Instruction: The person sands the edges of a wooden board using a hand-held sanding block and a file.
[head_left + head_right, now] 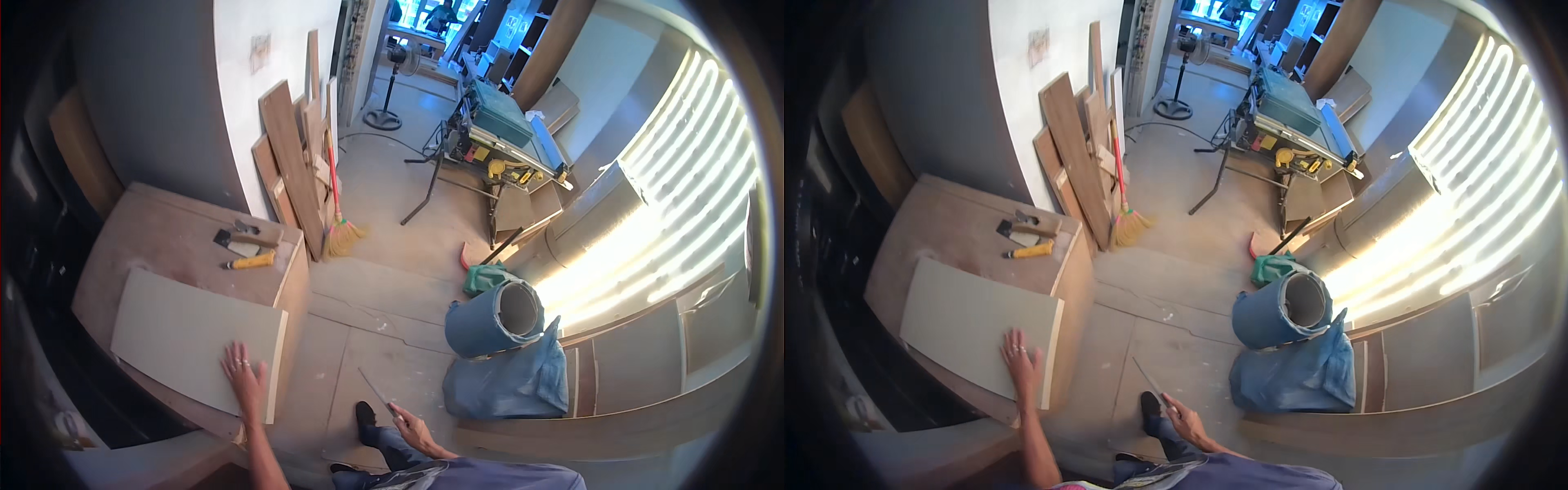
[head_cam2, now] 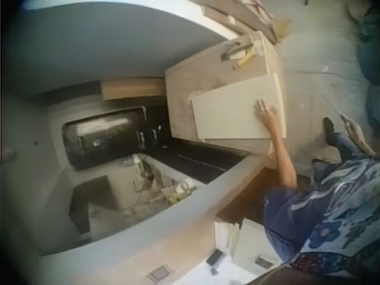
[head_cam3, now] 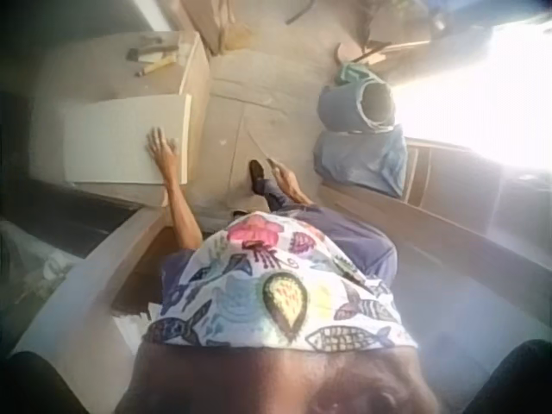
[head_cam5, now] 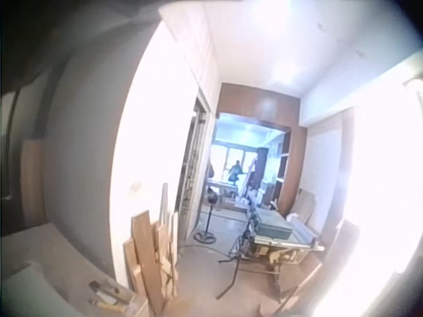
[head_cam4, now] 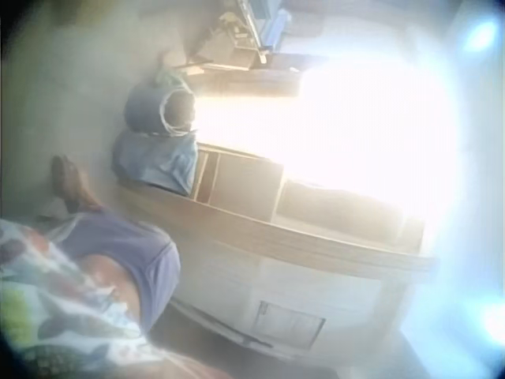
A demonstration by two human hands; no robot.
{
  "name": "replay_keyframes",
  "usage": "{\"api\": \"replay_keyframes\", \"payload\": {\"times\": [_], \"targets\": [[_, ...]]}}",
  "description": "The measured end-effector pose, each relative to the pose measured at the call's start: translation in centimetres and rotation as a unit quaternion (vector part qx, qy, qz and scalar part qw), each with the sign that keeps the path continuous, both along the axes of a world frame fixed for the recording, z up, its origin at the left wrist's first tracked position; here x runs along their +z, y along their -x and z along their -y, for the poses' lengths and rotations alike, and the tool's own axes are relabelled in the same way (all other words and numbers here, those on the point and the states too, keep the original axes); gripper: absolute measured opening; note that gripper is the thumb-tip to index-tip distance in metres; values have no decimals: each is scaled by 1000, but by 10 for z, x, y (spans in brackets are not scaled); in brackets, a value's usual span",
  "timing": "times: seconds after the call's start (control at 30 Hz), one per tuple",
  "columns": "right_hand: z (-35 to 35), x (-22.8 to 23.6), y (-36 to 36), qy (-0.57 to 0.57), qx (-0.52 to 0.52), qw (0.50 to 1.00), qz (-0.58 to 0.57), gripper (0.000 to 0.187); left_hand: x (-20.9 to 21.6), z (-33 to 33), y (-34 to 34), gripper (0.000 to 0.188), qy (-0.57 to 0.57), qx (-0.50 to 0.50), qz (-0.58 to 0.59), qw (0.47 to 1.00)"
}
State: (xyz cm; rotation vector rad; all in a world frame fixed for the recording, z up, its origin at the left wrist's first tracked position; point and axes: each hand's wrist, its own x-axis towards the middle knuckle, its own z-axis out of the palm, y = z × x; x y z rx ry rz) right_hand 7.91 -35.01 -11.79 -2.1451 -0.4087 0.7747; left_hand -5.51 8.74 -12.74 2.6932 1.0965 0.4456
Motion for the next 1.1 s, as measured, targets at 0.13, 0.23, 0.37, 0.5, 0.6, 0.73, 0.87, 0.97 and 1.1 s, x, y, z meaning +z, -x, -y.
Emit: {"api": "replay_keyframes", "payload": {"times": [0.13, 0.23, 0.37, 0.5, 0.6, 0.73, 0.87, 0.97, 1.1], "targets": [[-45, 7, -54, -3, 19, 1000, 24, 49, 20, 102, 23, 78, 28, 73, -15, 997], [-75, 9, -94, -39, -1, 996, 79, 50, 11, 132, 25, 80, 56, 102, -49, 992], [-99, 34, -134, -96, -20, 988, 115, 49, 10, 141, 21, 76, 65, 74, -44, 994], [-106, 53, -134, -119, -8, 984, 129, 49, 15, 150, 26, 62, 76, 12, -76, 994], [-92, 48, -115, -137, -8, 979, 154, 49, 28, 153, 23, 53, 65, 5, 6, 998], [-71, 48, -59, -51, 6, 995, 90, 49, 48, 138, 18, 43, 87, 68, 88, 990], [-62, 50, -1, -69, 9, 995, 68, 49, 25, 109, 35, 37, 28, 87, 62, 994], [-55, 56, 21, -96, 23, 991, 86, 49, 19, 102, 35, 30, 35, 74, 66, 994], [-67, 82, 30, -97, 29, 990, 99, 49, 13, 74, 40, 19, 13, 56, 98, 994]]}}
